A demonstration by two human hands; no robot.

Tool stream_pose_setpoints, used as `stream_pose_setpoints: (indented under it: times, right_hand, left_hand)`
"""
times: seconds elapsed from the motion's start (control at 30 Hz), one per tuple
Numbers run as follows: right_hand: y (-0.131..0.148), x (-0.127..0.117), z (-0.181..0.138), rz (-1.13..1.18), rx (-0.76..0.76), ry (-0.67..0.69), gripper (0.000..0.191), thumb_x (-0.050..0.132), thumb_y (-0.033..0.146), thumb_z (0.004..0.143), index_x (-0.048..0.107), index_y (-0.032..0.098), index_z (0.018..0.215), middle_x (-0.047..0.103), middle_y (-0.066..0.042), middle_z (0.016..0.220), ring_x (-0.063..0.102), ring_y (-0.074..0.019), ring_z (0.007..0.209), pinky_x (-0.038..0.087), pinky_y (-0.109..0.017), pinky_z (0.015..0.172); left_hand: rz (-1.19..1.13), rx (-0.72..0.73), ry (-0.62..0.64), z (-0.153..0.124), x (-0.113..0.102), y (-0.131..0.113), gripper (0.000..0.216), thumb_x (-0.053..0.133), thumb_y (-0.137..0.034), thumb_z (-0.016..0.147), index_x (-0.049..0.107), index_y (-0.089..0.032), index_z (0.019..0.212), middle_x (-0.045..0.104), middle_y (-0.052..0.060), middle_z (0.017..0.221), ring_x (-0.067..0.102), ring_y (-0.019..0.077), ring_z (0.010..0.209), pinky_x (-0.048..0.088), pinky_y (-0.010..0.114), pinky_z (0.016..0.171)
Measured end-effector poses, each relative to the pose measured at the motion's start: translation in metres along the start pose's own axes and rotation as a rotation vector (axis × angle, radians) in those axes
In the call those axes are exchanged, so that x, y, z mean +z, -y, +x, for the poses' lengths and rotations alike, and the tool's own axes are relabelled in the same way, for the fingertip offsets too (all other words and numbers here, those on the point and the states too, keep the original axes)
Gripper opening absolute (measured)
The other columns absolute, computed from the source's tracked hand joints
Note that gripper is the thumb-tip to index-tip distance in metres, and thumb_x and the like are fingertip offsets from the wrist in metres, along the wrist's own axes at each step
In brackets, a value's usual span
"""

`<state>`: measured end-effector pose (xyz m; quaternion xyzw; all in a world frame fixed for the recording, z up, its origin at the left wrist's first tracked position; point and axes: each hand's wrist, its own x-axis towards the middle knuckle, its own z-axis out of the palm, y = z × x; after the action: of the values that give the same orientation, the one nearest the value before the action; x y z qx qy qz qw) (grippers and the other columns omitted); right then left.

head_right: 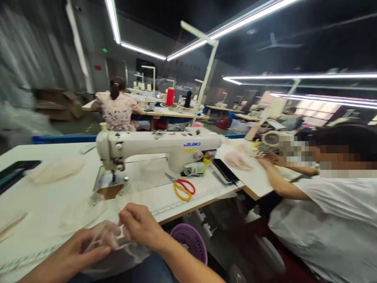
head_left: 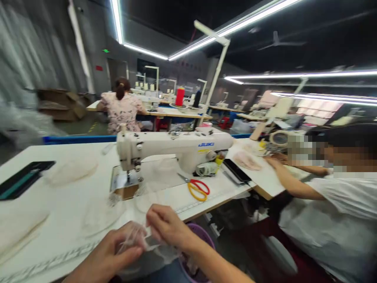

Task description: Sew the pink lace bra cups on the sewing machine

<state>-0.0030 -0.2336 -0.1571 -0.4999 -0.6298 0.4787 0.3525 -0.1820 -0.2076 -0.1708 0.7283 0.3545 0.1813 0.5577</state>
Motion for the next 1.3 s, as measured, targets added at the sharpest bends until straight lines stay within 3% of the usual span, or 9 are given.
stream_pose_setpoints:
  times: [0.17, 0.4, 0.7, 0.8, 0.9, 1.0, 1.1, 1.17, 1.3]
  right_hand:
    - [-0.009, 0.003, 0.011, 0.227, -0.007, 0.113, 0.041, 0.038, 0.055, 0.092, 0.045, 0.019, 0.075, 0.038, 0.011, 0.041, 0.026, -0.004, 0.029, 0.019, -0.017, 0.031]
    - [-0.011, 0.014, 0.017, 0.279, 0.023, 0.146, 0.044, 0.042, 0.06, 0.089, 0.048, 0.018, 0.075, 0.039, 0.011, 0.041, 0.028, -0.0038, 0.028, 0.019, -0.016, 0.029]
    - [-0.011, 0.011, 0.023, 0.243, 0.034, 0.247, 0.038, 0.053, 0.055, 0.085, 0.047, 0.019, 0.074, 0.041, 0.011, 0.044, 0.03, -0.0041, 0.031, 0.019, -0.017, 0.032]
    - [-0.011, 0.003, 0.023, 0.064, -0.005, 0.298, 0.032, 0.069, 0.043, 0.075, 0.051, 0.017, 0.071, 0.046, 0.009, 0.051, 0.038, -0.0056, 0.044, 0.024, -0.016, 0.04]
    - [-0.003, -0.009, 0.034, -0.124, -0.058, 0.308, 0.019, 0.065, 0.025, 0.079, 0.054, 0.016, 0.066, 0.051, 0.006, 0.055, 0.042, -0.0076, 0.053, 0.028, -0.017, 0.046]
    - [0.022, -0.018, 0.056, -0.316, -0.292, 0.1, 0.016, 0.052, 0.016, 0.086, 0.06, 0.017, 0.072, 0.059, 0.002, 0.064, 0.05, -0.0107, 0.058, 0.036, -0.02, 0.053]
    - [0.046, -0.023, 0.077, -0.459, -0.703, -0.187, 0.026, 0.039, 0.012, 0.091, 0.063, 0.02, 0.092, 0.066, -0.004, 0.085, 0.06, -0.0152, 0.076, 0.044, -0.024, 0.065]
    - [0.047, -0.02, 0.087, -0.526, -0.91, -0.259, 0.03, 0.037, 0.009, 0.091, 0.062, 0.022, 0.102, 0.066, -0.007, 0.099, 0.061, -0.0168, 0.088, 0.046, -0.027, 0.072]
    - [0.004, -0.005, 0.095, -0.71, -0.896, -0.101, 0.022, 0.041, 0.012, 0.093, 0.061, 0.021, 0.098, 0.068, -0.008, 0.1, 0.061, -0.0204, 0.09, 0.045, -0.033, 0.078]
  left_hand:
    - [-0.252, -0.252, 0.05, -0.013, 0.0, -0.011, 0.032, 0.06, -0.044, 0.07, 0.06, -0.014, 0.082, 0.05, -0.005, 0.054, 0.043, 0.0096, 0.048, 0.031, 0.02, 0.047]
    - [-0.268, -0.26, 0.018, -0.019, -0.001, -0.004, 0.033, 0.063, -0.043, 0.067, 0.066, -0.013, 0.082, 0.023, -0.011, 0.046, 0.019, 0.0074, 0.045, 0.014, 0.023, 0.044]
    - [-0.234, -0.271, -0.038, -0.023, -0.009, -0.004, 0.026, 0.061, -0.039, 0.069, 0.064, -0.013, 0.068, 0.023, -0.009, 0.046, 0.019, 0.0083, 0.048, 0.012, 0.025, 0.047]
    - [-0.169, -0.259, -0.04, -0.027, -0.016, 0.0, 0.03, 0.06, -0.043, 0.071, 0.064, -0.013, 0.069, 0.028, -0.008, 0.049, 0.023, 0.0091, 0.051, 0.015, 0.024, 0.047]
    - [0.022, -0.247, -0.027, -0.026, -0.04, -0.003, 0.024, 0.057, -0.037, 0.075, 0.063, -0.014, 0.069, 0.033, -0.007, 0.051, 0.029, 0.0094, 0.051, 0.019, 0.022, 0.047]
    - [0.479, -0.03, -0.18, -0.021, -0.083, -0.027, 0.026, 0.046, -0.025, 0.083, 0.063, -0.016, 0.065, 0.048, -0.004, 0.057, 0.042, 0.0113, 0.055, 0.028, 0.022, 0.051]
    - [0.937, 0.438, -0.605, -0.017, -0.122, -0.052, 0.031, 0.037, -0.013, 0.088, 0.066, -0.022, 0.088, 0.064, 0.003, 0.091, 0.057, 0.018, 0.083, 0.04, 0.029, 0.073]
    - [1.126, 0.668, -0.762, -0.017, -0.133, -0.049, 0.035, 0.036, -0.006, 0.089, 0.063, -0.026, 0.098, 0.064, 0.003, 0.106, 0.056, 0.019, 0.1, 0.038, 0.036, 0.087]
    - [1.257, 0.697, -0.606, -0.02, -0.117, 0.018, 0.037, 0.032, -0.001, 0.093, 0.06, -0.024, 0.095, 0.07, 0.0, 0.103, 0.06, 0.0135, 0.1, 0.036, 0.034, 0.097]
